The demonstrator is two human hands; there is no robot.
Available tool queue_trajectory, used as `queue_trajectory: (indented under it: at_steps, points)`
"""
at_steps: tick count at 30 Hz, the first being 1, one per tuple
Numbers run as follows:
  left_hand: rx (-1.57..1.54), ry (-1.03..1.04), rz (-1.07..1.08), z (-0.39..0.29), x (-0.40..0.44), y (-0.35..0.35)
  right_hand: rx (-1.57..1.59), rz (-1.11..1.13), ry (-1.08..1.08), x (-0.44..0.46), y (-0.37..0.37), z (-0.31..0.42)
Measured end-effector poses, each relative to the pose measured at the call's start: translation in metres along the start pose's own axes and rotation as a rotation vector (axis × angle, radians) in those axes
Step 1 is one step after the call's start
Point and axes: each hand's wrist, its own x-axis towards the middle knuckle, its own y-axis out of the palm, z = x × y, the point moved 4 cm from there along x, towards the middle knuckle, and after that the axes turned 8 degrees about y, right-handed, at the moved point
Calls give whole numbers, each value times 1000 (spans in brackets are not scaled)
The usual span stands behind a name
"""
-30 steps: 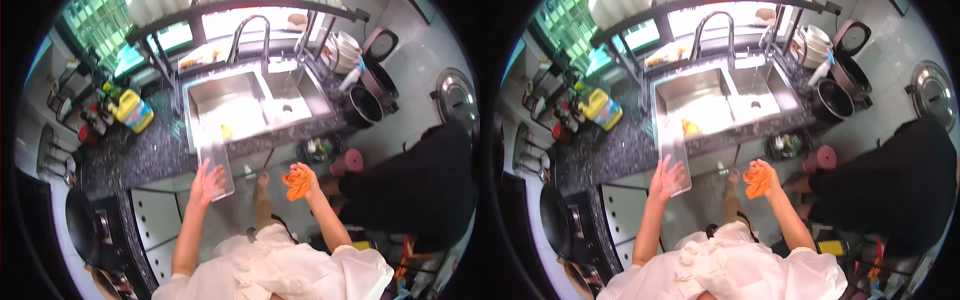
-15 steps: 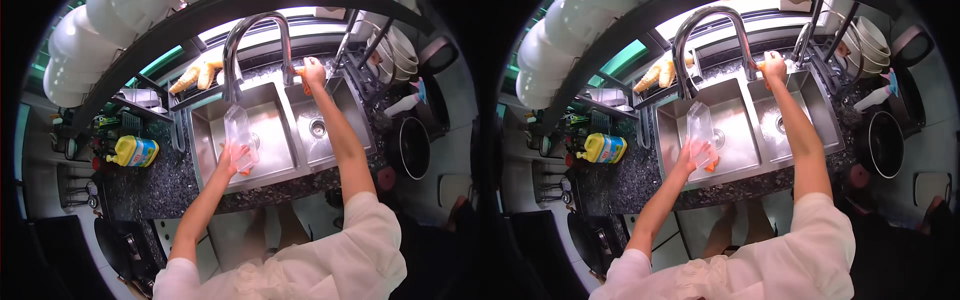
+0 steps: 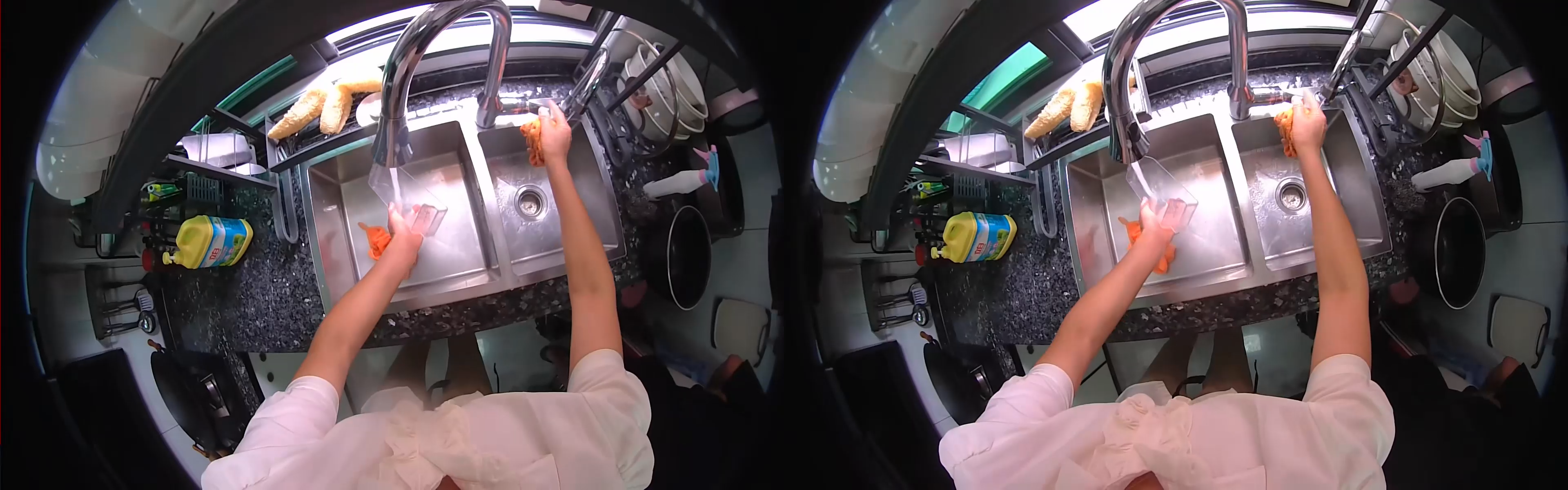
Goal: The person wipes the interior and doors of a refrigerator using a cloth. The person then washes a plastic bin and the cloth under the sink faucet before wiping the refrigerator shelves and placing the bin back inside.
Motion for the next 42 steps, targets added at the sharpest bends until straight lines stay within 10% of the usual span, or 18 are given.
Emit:
queue_trajectory:
  at_steps: [2,4,6,8,10,12,16,18,19,21,25,26,29,31,33,34,38,42]
  points:
    - [-148,-144,77,2,40,-6,-75,-93,63,-20,-13,16]
    - [72,-132,111,-23,12,11,577,178,544,-78,-30,59]
    - [522,-230,61,-43,-55,76,624,295,568,-118,-22,55]
    - [306,-735,-217,-7,50,89,483,538,671,-143,7,51]
    - [806,-240,50,-57,-54,110,691,853,1059,-167,42,87]
    - [837,-256,159,-49,-2,81,849,1009,838,-179,89,123]
    - [252,-417,413,-46,71,-12,86,1178,134,-241,141,177]
    - [787,473,1203,-74,31,-24,-58,1210,70,-249,173,151]
    - [790,473,1210,-83,11,-27,-200,1234,2,-251,186,141]
    - [371,-316,505,-92,-10,-51,-203,1199,232,-229,189,112]
    - [434,-62,397,-89,-5,-68,20,1068,441,-248,167,129]
    - [433,-67,402,-84,-3,-65,-9,1073,-9,-271,203,71]
    - [406,17,440,-74,21,-68,-260,877,-245,-314,192,58]
    - [426,95,395,-77,47,-84,-226,1554,-7,-325,165,74]
    - [630,200,326,-102,32,-87,-503,1495,-108,-305,139,75]
    - [794,183,349,-117,26,-88,-643,1557,234,-282,117,85]
    - [925,347,428,-155,12,-95,-1229,610,-665,-264,103,53]
    - [969,348,369,-169,4,-109,-595,1407,-511,-401,138,42]
